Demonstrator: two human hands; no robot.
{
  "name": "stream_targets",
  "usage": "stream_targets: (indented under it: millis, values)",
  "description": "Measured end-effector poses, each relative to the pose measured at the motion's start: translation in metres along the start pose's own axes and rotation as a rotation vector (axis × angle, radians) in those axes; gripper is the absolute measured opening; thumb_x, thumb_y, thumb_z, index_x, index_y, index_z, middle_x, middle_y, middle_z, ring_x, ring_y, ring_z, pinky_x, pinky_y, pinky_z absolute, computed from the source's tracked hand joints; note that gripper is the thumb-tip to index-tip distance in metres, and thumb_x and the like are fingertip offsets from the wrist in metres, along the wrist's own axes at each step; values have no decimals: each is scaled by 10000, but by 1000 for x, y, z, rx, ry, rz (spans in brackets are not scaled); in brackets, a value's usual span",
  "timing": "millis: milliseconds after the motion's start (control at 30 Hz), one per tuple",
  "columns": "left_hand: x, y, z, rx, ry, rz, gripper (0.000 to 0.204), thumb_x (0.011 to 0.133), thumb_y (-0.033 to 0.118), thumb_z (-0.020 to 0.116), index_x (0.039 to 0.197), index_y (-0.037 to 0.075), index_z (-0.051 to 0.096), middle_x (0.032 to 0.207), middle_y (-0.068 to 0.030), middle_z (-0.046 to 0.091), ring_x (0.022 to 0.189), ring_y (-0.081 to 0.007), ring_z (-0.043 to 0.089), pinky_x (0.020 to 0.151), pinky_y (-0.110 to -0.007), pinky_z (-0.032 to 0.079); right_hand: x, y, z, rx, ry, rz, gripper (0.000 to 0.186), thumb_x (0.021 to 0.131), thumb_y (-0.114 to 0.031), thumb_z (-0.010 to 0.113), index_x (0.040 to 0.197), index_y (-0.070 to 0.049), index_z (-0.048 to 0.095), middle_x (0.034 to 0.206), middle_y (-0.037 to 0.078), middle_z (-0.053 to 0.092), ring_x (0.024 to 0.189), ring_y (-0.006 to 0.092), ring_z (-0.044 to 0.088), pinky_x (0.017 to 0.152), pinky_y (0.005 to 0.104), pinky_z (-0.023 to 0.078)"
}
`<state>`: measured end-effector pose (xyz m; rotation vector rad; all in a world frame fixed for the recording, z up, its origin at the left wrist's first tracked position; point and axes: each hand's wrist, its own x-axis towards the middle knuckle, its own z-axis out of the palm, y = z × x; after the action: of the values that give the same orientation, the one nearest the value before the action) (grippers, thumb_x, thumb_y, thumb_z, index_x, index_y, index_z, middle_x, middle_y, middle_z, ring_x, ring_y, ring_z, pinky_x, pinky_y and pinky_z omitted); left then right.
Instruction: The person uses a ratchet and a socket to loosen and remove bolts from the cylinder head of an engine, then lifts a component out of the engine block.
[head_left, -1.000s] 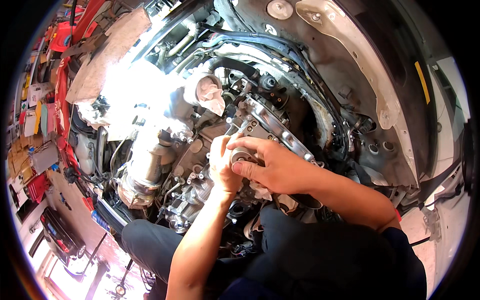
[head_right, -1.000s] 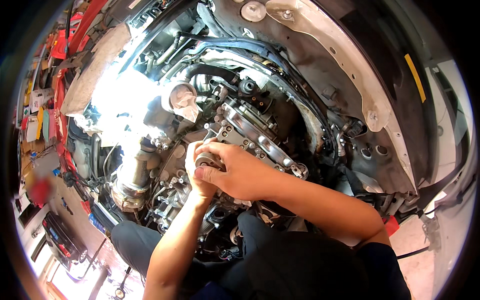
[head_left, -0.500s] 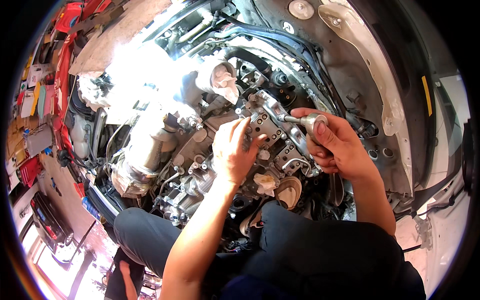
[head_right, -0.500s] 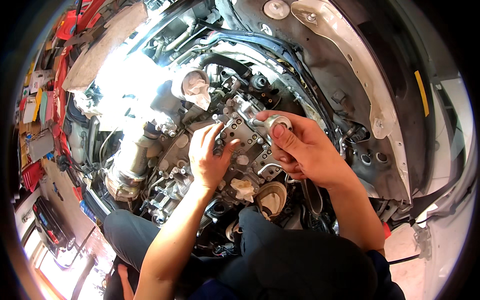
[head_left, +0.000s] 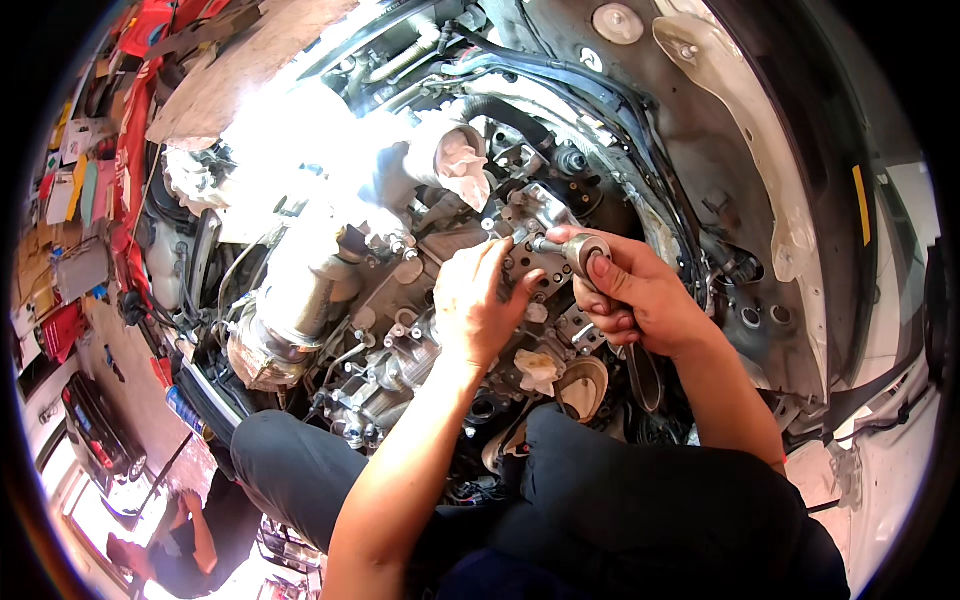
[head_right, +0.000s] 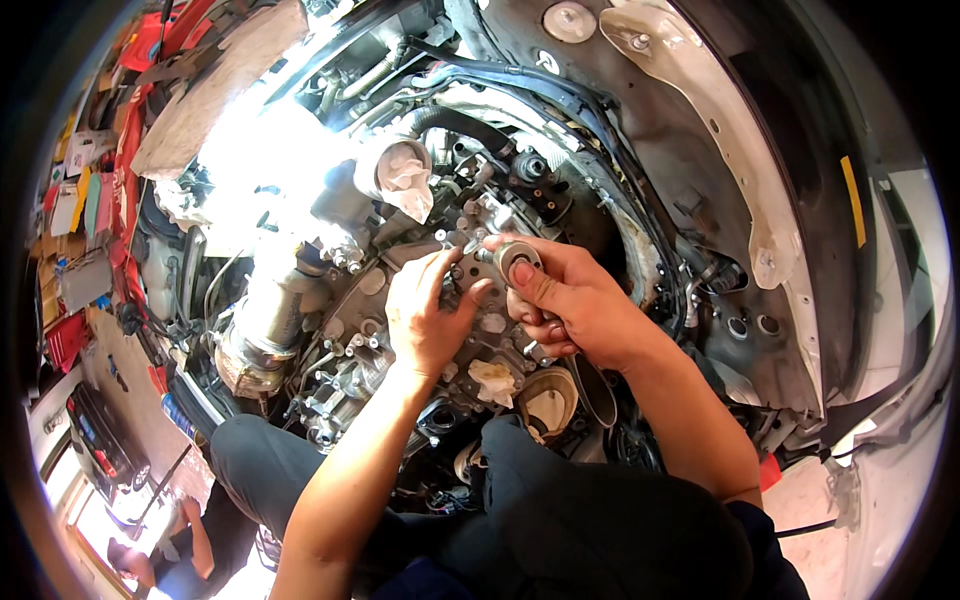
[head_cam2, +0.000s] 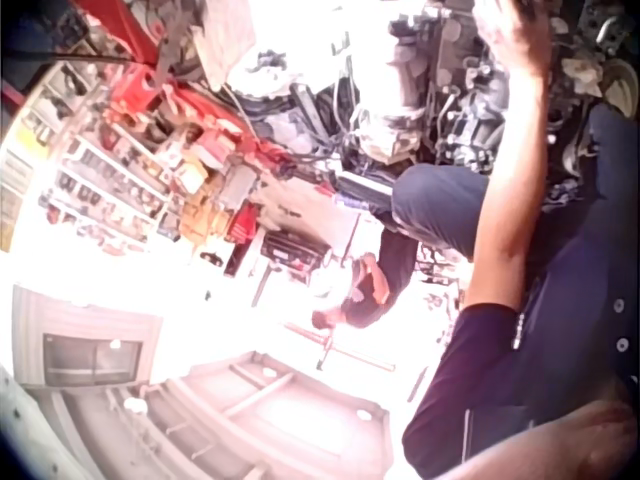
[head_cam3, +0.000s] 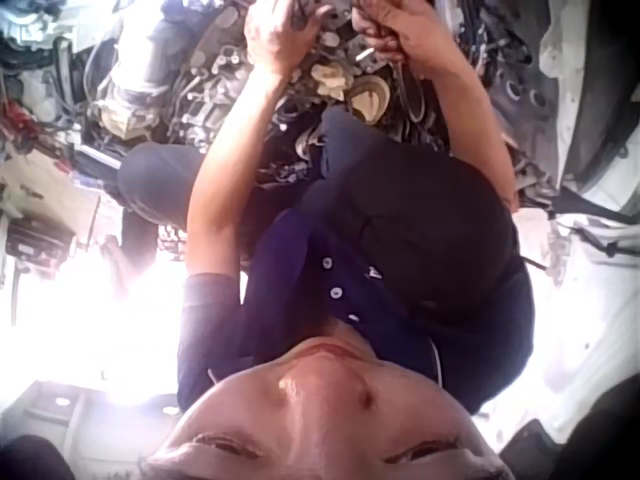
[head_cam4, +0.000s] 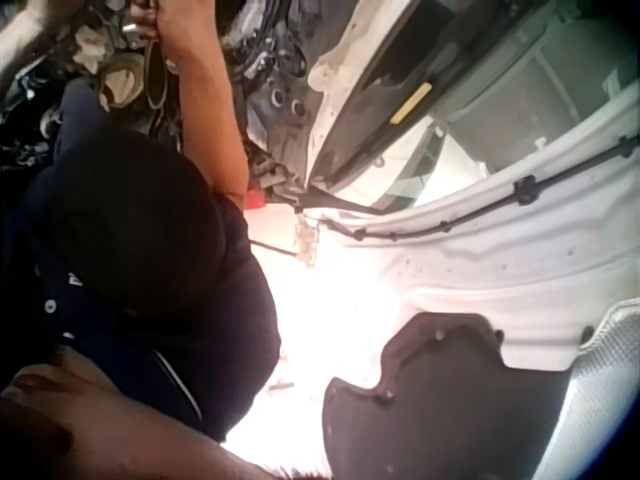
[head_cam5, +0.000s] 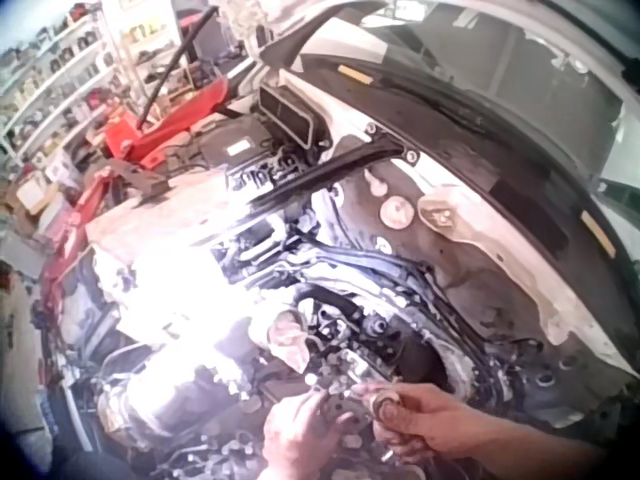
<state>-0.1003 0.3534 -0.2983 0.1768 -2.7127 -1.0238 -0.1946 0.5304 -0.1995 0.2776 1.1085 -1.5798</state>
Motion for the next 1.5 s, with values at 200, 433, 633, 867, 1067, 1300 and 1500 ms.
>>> stream_targets:
  millis: [200,433,633,867,1067,1300,1500]
  values:
    - [2,-1,-2,-23,-31,13,477,735,262,807,1117,31,637,1040,-101,665,936,-273,629,833,-382,478,2,-1,8,-84,-6,10,498,1007,-325,549,1436,-108,421,670,-22,423,509,41,362,435,202,294]
    - [2,-1,-2,-6,-21,13,457,743,246,794,1114,32,638,1044,-97,663,947,-274,624,838,-382,478,6,-7,16,-291,-6,8,422,1003,-160,550,1409,-76,473,667,-38,479,516,38,384,459,220,326]
    - [2,0,-4,-19,-27,-4,445,745,240,790,1107,30,638,1041,-98,660,948,-275,620,841,-381,480,8,-23,11,-402,14,40,381,1003,-146,541,1367,-39,508,646,-39,458,529,39,373,472,225,329]
    - [3,-1,-1,-31,-2,-8,437,710,213,818,1083,47,663,1019,-103,671,932,-275,638,839,-371,493,4,-12,15,-593,66,-86,350,1002,-92,514,1347,-31,519,678,-41,434,548,43,354,487,226,324]
    - [1,-6,0,-66,41,33,333,767,125,719,1073,15,649,1001,-119,672,913,-283,632,837,-376,487,-32,-9,0,-203,150,-16,419,1001,-189,552,1394,-62,479,685,-42,398,527,29,334,460,193,287]
    - [2,-2,1,-112,63,19,295,743,6,651,1037,26,659,985,-131,680,895,-303,648,829,-377,507,-64,10,-17,-55,93,-37,594,960,-385,608,1432,-69,435,671,-39,388,500,21,310,432,178,259]
    - [-1,-5,4,-143,125,-14,227,752,-27,641,967,41,666,945,-130,670,827,-309,663,749,-364,536,-56,20,-7,-73,128,-36,550,975,-323,598,1444,-90,427,689,-37,397,546,35,333,462,194,277]
